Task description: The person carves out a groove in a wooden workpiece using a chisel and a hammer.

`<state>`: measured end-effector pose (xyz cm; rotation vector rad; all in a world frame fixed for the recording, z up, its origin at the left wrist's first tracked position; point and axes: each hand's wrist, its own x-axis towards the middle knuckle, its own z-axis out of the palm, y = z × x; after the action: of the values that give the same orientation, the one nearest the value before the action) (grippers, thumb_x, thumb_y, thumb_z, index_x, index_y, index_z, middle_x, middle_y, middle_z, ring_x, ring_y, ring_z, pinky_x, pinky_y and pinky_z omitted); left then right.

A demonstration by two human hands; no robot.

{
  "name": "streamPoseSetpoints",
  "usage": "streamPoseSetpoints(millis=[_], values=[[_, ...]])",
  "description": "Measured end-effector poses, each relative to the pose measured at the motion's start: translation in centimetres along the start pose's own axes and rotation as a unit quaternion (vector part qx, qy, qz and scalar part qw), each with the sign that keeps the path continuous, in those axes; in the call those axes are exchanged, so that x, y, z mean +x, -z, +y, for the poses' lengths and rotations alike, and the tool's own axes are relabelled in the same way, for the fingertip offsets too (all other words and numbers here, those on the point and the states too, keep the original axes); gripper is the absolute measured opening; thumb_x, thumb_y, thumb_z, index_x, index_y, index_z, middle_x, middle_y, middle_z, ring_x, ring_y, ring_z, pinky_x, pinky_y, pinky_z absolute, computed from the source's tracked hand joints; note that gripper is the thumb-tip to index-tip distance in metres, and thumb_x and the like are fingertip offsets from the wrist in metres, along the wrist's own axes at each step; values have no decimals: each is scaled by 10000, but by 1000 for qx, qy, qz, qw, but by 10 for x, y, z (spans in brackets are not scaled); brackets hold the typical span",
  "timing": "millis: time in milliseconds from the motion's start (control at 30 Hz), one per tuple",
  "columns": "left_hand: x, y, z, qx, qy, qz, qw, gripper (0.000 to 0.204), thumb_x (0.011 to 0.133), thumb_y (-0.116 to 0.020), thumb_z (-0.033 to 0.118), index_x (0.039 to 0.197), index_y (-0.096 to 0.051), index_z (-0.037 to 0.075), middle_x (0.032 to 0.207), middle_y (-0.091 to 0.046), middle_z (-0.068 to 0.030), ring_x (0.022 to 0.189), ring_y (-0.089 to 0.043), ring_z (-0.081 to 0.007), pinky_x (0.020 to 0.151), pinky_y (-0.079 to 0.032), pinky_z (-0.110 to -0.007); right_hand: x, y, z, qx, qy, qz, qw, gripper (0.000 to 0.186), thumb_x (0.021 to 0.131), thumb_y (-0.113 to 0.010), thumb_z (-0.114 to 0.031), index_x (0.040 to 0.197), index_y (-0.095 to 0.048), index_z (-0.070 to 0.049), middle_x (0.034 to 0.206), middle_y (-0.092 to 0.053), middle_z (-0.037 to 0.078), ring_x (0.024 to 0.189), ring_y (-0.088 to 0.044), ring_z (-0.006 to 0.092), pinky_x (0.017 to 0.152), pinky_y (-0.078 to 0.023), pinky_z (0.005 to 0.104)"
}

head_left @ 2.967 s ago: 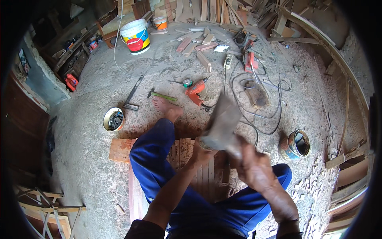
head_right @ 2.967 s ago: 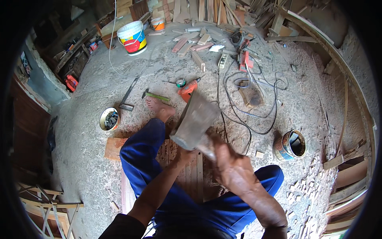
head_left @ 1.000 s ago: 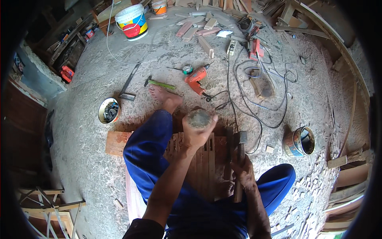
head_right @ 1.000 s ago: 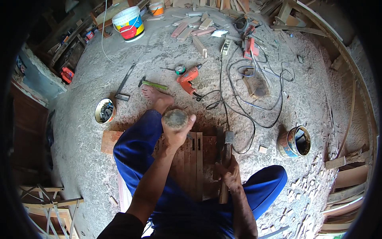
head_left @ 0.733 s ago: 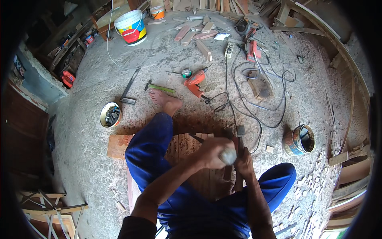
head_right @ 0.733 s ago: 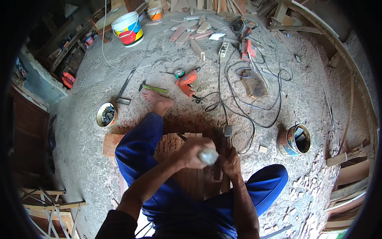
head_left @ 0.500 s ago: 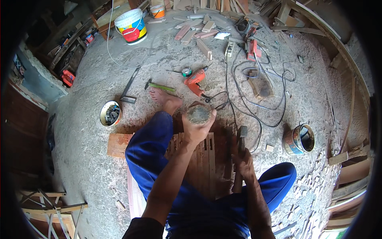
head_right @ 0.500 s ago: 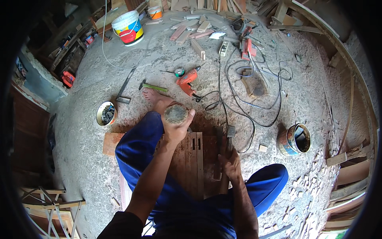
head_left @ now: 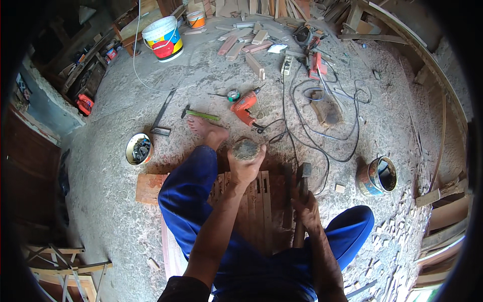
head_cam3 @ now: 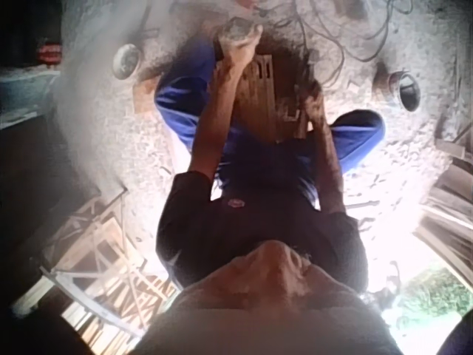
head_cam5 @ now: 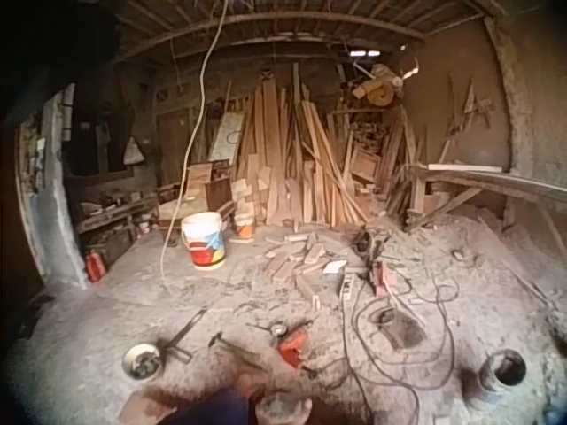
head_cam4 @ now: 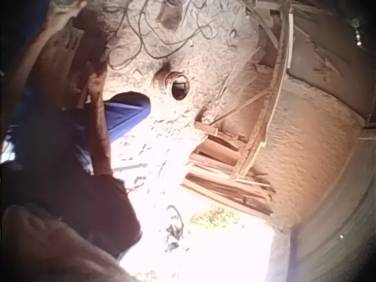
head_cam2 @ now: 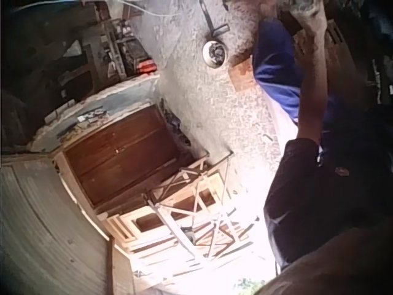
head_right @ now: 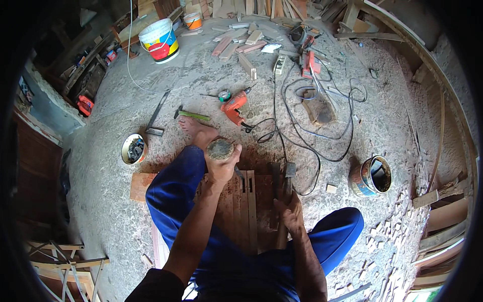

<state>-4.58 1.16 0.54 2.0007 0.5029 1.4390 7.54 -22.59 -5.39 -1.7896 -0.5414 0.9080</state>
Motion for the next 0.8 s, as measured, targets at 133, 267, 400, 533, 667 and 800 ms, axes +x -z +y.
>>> streamPoseSetpoints(millis=[133, 267, 400, 533, 667, 800], values=[[-32, -14, 28, -135, 125, -12, 983, 162, 801, -798, 76, 800, -644, 27, 762, -658, -51, 660, -624, -140, 612, -500, -299, -11, -6, -12, -48, 159, 30, 986, 424, 883, -688, -133, 1250, -509, -18, 840, -658, 91, 625, -639, 187, 549, -541, 342], [-37, -22, 21, -92, 41, -55, 993, 221, 764, -821, 57, 896, -646, 30, 816, -692, -44, 732, -679, -155, 679, -544, -310, -37, -8, -87, -156, 298, 43, 941, 457, 908, -662, -111, 1314, -461, -47, 948, -707, 188, 727, -712, 351, 626, -582, 415], [-67, -31, -35, -557, 278, -31, 782, 359, 892, -684, 307, 1089, -633, 11, 1017, -699, -126, 941, -690, -239, 784, -567, -381, -58, 3, -154, -386, 372, -27, 844, 508, 859, -608, -60, 1342, -450, -58, 1014, -636, 206, 777, -681, 387, 670, -588, 452], [-57, -32, -13, -789, 388, -19, 475, 473, 926, -592, 361, 1258, -552, 26, 1128, -630, -155, 967, -629, -275, 769, -543, -400, -47, 4, -146, -571, 364, -80, 731, 495, 869, -557, -68, 1353, -459, -43, 918, -621, 152, 769, -667, 317, 657, -582, 451], [-53, -50, -41, -530, 340, 13, 776, 201, 895, -643, 195, 1010, -625, 31, 947, -649, -84, 811, -620, -246, 677, -512, -399, -35, 8, -187, -552, 325, -138, 755, 673, 798, -644, -94, 1397, -365, 32, 1006, -656, 220, 795, -686, 380, 776, -561, 477], [-18, -46, -96, 25, 216, -119, 969, 129, 875, -641, 62, 990, -638, 3, 994, -667, -71, 807, -627, -198, 712, -522, -351, 7, 2, -205, -521, 320, -123, 782, 806, 717, -717, -131, 1418, -337, -13, 896, -676, 264, 784, -692, 429, 721, -568, 492]])
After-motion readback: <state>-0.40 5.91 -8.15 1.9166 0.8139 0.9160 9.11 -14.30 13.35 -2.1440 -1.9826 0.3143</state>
